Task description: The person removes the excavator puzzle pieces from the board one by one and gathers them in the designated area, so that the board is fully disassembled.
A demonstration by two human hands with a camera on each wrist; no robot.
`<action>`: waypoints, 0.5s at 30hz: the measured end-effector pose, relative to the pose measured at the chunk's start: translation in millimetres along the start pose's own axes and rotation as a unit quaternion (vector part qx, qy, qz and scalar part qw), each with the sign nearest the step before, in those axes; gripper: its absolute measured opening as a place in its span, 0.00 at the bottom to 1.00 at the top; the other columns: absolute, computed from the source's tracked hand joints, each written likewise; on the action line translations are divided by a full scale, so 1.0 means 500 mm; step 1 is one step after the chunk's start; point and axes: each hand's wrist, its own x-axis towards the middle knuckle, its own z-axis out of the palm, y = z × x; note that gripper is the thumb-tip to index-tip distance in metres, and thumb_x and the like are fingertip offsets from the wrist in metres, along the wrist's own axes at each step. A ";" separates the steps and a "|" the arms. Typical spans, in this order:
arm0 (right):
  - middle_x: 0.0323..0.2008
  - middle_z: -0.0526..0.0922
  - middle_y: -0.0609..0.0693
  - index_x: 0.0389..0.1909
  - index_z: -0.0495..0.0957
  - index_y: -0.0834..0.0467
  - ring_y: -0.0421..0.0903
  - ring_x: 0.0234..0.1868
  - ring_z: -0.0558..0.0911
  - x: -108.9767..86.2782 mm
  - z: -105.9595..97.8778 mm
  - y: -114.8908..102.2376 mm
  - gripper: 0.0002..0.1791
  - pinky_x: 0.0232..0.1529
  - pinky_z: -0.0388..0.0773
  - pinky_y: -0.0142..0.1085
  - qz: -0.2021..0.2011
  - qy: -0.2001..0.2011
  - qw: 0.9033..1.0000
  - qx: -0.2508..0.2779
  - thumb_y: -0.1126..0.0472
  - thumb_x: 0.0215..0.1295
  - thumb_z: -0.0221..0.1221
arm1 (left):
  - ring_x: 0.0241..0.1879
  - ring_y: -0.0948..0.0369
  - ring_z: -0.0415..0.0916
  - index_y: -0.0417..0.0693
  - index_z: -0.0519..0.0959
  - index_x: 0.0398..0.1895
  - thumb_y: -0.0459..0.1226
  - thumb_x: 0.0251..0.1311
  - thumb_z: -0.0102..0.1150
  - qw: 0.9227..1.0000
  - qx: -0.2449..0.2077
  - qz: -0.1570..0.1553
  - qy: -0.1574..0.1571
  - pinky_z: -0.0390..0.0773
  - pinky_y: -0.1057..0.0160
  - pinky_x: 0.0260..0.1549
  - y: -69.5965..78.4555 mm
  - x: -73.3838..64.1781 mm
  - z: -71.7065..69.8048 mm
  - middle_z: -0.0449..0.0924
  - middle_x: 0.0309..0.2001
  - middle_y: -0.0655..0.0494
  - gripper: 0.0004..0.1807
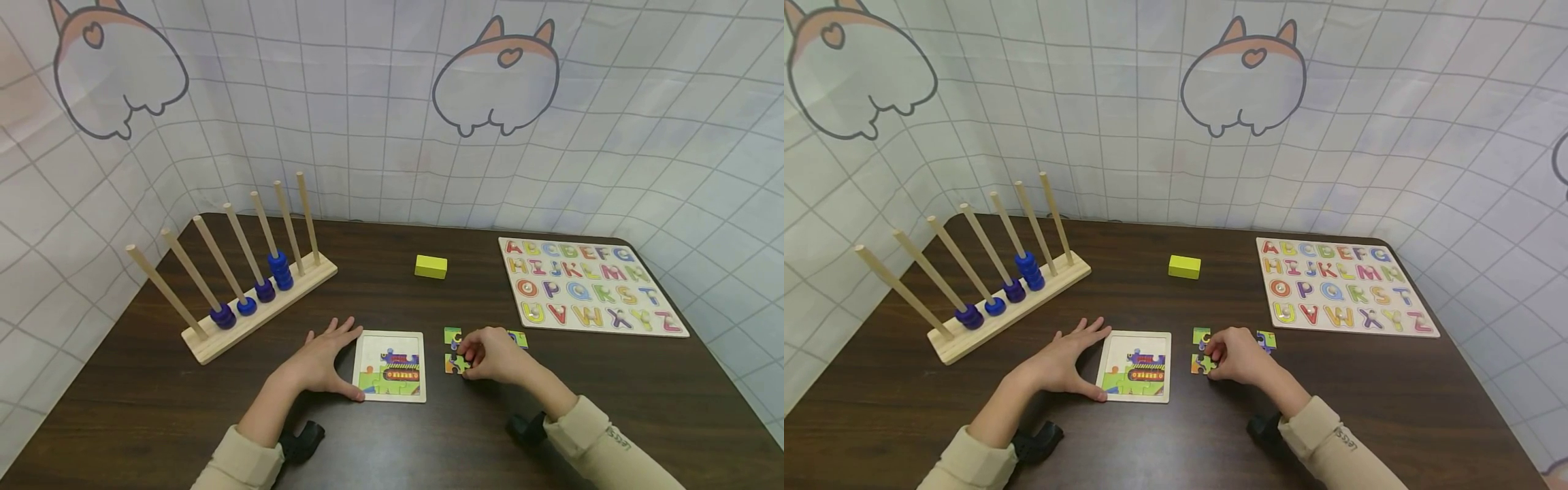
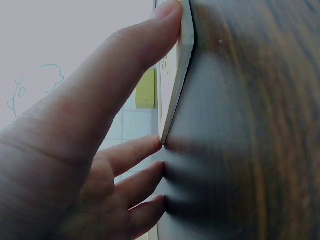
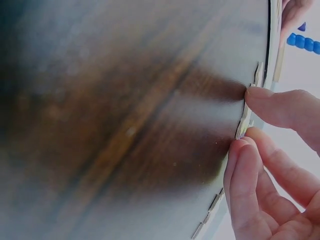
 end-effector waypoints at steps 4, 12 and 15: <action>0.22 0.76 0.47 0.30 0.80 0.63 0.38 0.22 0.73 -0.002 -0.001 -0.001 0.14 0.24 0.74 0.29 0.006 -0.002 1.000 0.004 0.67 0.40 0.71 | 0.69 0.47 0.38 0.49 0.59 0.68 0.57 0.28 0.74 1.000 0.002 0.002 0.001 0.39 0.35 0.60 0.000 0.001 0.000 0.48 0.70 0.50 0.58; 0.23 0.76 0.48 0.31 0.80 0.63 0.38 0.22 0.73 -0.004 -0.002 -0.004 0.14 0.24 0.74 0.29 0.003 0.003 1.000 0.010 0.67 0.41 0.71 | 0.69 0.47 0.39 0.49 0.59 0.68 0.57 0.28 0.74 1.000 0.001 0.002 0.000 0.39 0.35 0.59 0.000 0.001 -0.001 0.48 0.70 0.50 0.58; 0.23 0.76 0.48 0.31 0.80 0.63 0.38 0.22 0.73 -0.003 -0.002 -0.006 0.14 0.24 0.74 0.29 -0.005 0.006 1.000 0.011 0.66 0.41 0.71 | 0.69 0.47 0.38 0.49 0.59 0.68 0.57 0.28 0.74 1.000 0.001 0.000 -0.002 0.39 0.36 0.60 0.001 0.001 -0.001 0.48 0.70 0.50 0.59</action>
